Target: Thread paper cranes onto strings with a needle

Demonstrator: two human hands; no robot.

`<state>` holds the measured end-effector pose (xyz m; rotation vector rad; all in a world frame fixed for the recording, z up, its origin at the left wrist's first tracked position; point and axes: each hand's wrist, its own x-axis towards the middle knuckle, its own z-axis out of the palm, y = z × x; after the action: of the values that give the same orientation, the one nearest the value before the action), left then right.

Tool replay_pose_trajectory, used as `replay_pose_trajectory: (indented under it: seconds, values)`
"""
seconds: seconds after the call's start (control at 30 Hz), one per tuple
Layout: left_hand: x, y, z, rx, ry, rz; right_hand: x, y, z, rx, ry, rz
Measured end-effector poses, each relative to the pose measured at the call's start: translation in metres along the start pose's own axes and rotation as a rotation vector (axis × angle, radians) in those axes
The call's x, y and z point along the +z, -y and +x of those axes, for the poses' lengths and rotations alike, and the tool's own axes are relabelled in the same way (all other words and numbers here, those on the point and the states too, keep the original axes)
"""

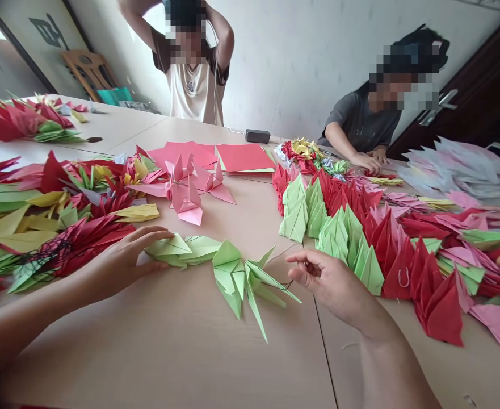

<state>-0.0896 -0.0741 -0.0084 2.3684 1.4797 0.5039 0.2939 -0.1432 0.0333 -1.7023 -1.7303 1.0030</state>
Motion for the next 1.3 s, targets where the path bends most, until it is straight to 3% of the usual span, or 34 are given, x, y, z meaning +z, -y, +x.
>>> replay_pose_trajectory:
  seconds: [0.23, 0.5, 0.6, 0.77, 0.93, 1.03, 1.3]
  values:
    - [-0.001, 0.010, -0.007, -0.071, 0.011, 0.026, 0.008, -0.004, -0.004, -0.009, 0.223, -0.281]
    - [-0.017, 0.022, -0.012, -0.035, 0.052, 0.183, 0.008, -0.015, -0.003, -0.073, 0.104, -0.369]
    - [-0.021, 0.008, -0.011, 0.046, 0.029, 0.250, 0.009, -0.012, -0.002, -0.090, 0.088, -0.351]
    - [-0.015, -0.028, 0.001, 0.310, 0.047, 0.264, 0.016, -0.008, 0.001, -0.122, 0.079, -0.339]
    - [-0.004, -0.036, 0.017, 0.393, 0.166, 0.301, 0.018, -0.008, 0.001, -0.107, 0.121, -0.320]
    - [-0.002, -0.042, 0.024, 0.431, 0.168, 0.243, 0.017, -0.005, 0.000, -0.109, 0.131, -0.291]
    - [0.015, -0.064, 0.026, 0.647, 0.299, 0.173, 0.018, 0.003, 0.001, -0.112, 0.124, -0.231]
